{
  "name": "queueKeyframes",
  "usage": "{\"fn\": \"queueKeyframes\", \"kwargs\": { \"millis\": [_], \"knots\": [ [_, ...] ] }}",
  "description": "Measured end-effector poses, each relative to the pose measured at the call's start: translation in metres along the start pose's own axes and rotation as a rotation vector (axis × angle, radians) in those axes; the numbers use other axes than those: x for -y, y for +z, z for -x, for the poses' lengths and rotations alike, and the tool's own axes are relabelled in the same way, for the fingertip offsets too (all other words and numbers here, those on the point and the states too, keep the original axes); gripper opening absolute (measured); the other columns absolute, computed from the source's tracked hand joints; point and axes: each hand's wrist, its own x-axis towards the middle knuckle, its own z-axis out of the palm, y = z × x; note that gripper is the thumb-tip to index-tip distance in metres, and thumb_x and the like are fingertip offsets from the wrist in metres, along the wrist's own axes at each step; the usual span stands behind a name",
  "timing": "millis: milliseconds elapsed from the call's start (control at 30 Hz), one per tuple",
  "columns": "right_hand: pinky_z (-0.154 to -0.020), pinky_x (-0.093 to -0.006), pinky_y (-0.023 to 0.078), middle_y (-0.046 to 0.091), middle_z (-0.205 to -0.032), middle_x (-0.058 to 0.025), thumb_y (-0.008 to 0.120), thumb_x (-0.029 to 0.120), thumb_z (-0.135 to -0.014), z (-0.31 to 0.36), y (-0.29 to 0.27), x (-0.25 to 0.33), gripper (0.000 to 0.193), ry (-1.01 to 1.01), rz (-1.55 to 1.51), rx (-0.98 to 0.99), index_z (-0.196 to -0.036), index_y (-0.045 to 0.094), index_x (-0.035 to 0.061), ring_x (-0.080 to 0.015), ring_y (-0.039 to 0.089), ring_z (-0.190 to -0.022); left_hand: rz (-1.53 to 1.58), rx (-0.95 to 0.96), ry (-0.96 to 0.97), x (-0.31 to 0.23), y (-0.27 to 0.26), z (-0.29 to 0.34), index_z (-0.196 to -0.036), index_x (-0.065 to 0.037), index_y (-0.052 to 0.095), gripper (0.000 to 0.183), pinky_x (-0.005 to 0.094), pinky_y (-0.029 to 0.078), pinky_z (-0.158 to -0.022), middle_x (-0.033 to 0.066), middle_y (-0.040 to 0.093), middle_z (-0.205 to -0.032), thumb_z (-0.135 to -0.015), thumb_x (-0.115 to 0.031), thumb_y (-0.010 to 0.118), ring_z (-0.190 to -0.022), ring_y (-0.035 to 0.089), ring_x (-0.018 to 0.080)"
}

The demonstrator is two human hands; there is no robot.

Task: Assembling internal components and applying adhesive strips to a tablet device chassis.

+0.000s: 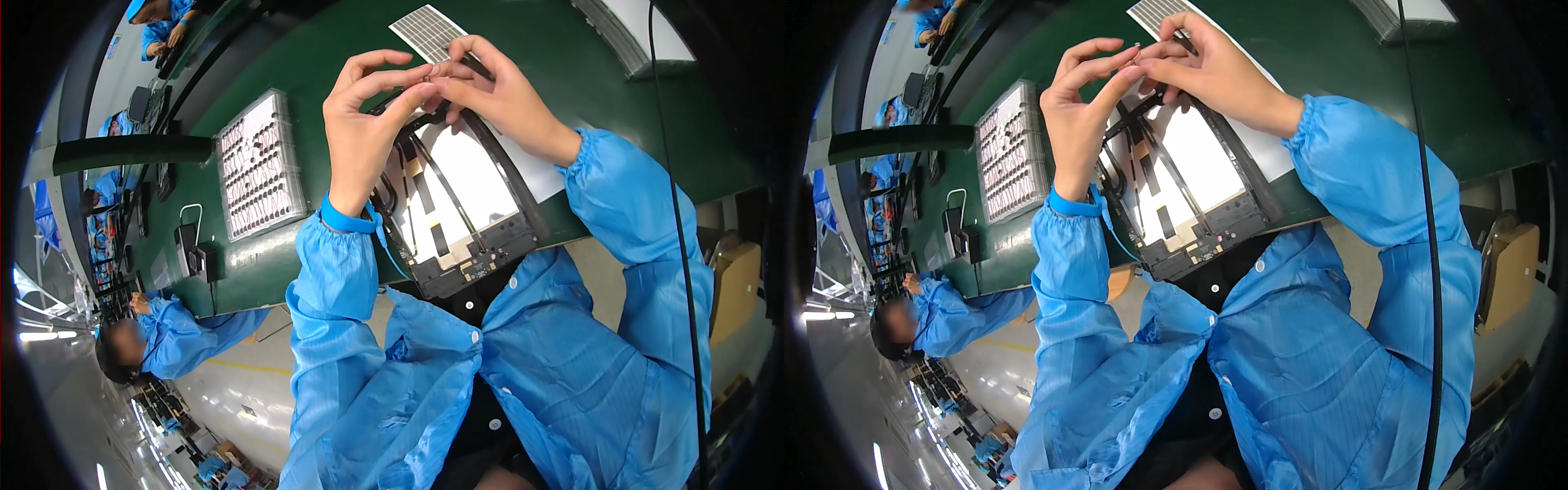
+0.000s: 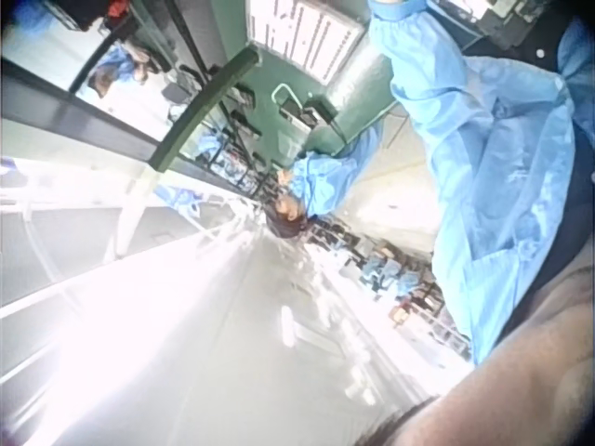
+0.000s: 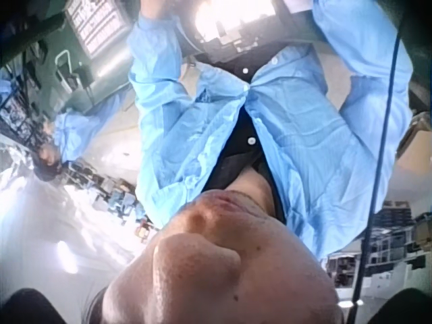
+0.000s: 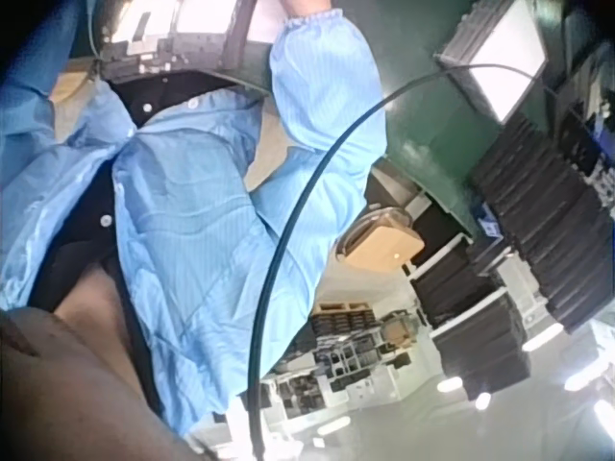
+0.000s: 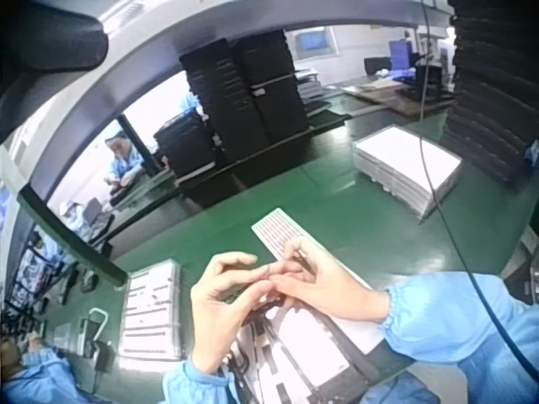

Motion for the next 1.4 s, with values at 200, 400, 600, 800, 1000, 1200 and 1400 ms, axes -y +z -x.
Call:
{"fn": "queueKeyframes", "kwargs": {
  "millis": [200,400,600,800,1000,1200,1400],
  "knots": [
    [-0.079,-0.0244,0.050,0.069,-0.108,-0.0059,0.065,0.016,-0.099,-0.003,-0.012,-0.001,0.025,0.122,-0.170,0.003,-0.116,0.047,0.0097,-0.0096,0.064,-0.093,0.008,0.003,0.053,0.009,0.011,-0.006,-0.103,-0.008,0.080,0.024,0.0316,0.050,-0.091,0.0074,0.066,-0.113,-0.079,-0.004,0.081,-0.104,0.063,0.0181],
    [-0.073,-0.0219,0.049,0.069,-0.106,-0.0057,0.070,0.016,-0.096,-0.006,-0.024,-0.010,0.028,0.127,-0.073,0.002,-0.113,0.048,0.0098,-0.0080,0.063,-0.087,-0.187,-0.052,0.146,0.010,0.007,-0.003,-0.095,-0.011,0.081,0.019,0.0329,0.049,-0.087,0.0047,0.068,-0.110,-0.077,-0.011,0.083,-0.098,0.064,0.0182],
    [-0.066,-0.0207,0.046,0.068,-0.099,-0.0044,0.071,0.012,-0.094,-0.011,-0.034,-0.013,0.026,0.156,0.091,0.092,-0.106,0.048,0.0100,-0.0064,0.061,-0.083,-0.527,0.028,0.319,0.012,0.006,0.004,-0.085,-0.013,0.076,0.010,0.0339,0.043,-0.084,-0.0015,0.069,-0.104,-0.077,-0.016,0.080,-0.088,0.063,0.0189],
    [-0.063,-0.0212,0.043,0.064,-0.094,0.0001,0.074,0.012,-0.090,-0.007,-0.024,0.001,0.031,-0.006,0.691,0.029,-0.109,0.050,0.0087,-0.0055,0.057,-0.078,-0.491,0.108,0.173,0.016,0.010,0.014,-0.083,-0.010,0.074,0.008,0.0341,0.045,-0.081,-0.0020,0.066,-0.100,-0.077,-0.015,0.077,-0.085,0.062,0.0205],
    [-0.068,-0.0289,0.045,0.061,-0.089,-0.0045,0.074,0.012,-0.087,-0.008,-0.023,-0.007,0.037,0.031,0.624,0.046,-0.112,0.047,0.0061,-0.0130,0.057,-0.078,-0.453,0.153,0.123,0.018,0.013,0.017,-0.081,-0.009,0.074,0.009,0.0353,0.044,-0.085,-0.0013,0.066,-0.100,-0.077,-0.015,0.076,-0.088,0.061,0.0207],
    [-0.061,-0.0257,0.041,0.059,-0.085,0.0003,0.077,0.016,-0.088,-0.006,-0.024,-0.019,0.038,-0.034,0.675,0.068,-0.115,0.051,0.0086,-0.0079,0.050,-0.072,-0.486,0.181,0.101,0.017,0.014,0.020,-0.081,-0.008,0.074,0.009,0.0364,0.044,-0.087,0.0002,0.065,-0.099,-0.077,-0.015,0.076,-0.091,0.062,0.0223],
    [-0.061,-0.0282,0.042,0.057,-0.086,-0.0020,0.075,0.019,-0.088,-0.005,-0.021,-0.019,0.040,0.024,0.718,0.087,-0.118,0.049,0.0089,-0.0106,0.051,-0.072,-0.484,0.193,0.146,0.016,0.014,0.021,-0.084,-0.008,0.072,0.010,0.0365,0.044,-0.086,0.0012,0.065,-0.098,-0.078,-0.015,0.076,-0.090,0.062,0.0224]
  ]
}}
